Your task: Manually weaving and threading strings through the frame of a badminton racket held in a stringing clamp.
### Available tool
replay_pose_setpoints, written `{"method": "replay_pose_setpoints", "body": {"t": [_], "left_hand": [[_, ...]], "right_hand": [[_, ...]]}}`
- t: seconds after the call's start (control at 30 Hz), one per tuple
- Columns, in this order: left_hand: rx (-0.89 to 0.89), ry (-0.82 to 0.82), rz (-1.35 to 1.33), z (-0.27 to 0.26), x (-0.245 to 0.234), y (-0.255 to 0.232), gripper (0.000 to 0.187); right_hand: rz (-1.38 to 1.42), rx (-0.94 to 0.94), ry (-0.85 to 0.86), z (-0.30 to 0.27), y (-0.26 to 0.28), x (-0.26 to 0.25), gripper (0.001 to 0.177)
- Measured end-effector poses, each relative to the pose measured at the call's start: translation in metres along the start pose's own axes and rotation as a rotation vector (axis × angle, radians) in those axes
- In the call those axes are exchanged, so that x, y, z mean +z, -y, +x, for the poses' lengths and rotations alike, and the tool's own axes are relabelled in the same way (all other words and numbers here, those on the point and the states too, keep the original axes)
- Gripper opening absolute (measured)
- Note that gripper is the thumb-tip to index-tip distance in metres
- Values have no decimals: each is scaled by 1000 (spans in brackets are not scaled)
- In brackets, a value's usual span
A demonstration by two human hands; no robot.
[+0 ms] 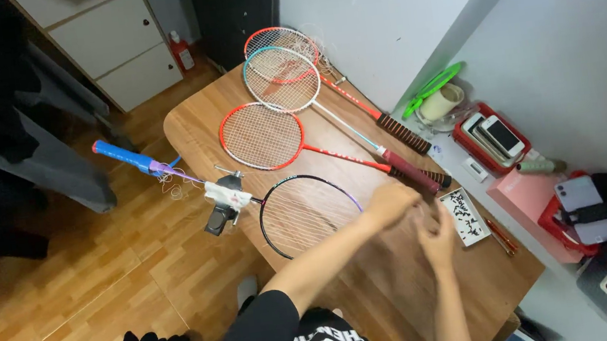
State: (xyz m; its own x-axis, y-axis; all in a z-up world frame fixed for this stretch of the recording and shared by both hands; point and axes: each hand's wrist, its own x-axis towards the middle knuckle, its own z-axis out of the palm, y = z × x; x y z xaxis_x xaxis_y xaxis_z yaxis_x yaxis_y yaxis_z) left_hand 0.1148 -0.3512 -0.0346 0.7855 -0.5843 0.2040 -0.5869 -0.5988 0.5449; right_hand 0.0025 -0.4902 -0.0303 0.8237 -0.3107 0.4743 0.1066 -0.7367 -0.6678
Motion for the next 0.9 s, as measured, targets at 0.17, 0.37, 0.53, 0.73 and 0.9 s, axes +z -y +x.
{"method": "replay_pose_setpoints", "body": {"t": [0.17,0.37,0.53,0.73,0.9], "left_hand": [[312,-451,139,4,35,-28,25],[278,-374,-186,-19,-28,-49,15],[90,-245,-214,-36,-74,-5,71],[-157,297,25,-36,-30,88,34],[-217,424,-282,-22,-56,91,28]], "right_hand": [[427,449,252,8,25,23,73],[364,363,79,13,22,35,21],[625,514,-157,33,3,8,7],[977,731,-415,46,-40,-77,10],[942,670,-417,38,-25,-89,6]]}}
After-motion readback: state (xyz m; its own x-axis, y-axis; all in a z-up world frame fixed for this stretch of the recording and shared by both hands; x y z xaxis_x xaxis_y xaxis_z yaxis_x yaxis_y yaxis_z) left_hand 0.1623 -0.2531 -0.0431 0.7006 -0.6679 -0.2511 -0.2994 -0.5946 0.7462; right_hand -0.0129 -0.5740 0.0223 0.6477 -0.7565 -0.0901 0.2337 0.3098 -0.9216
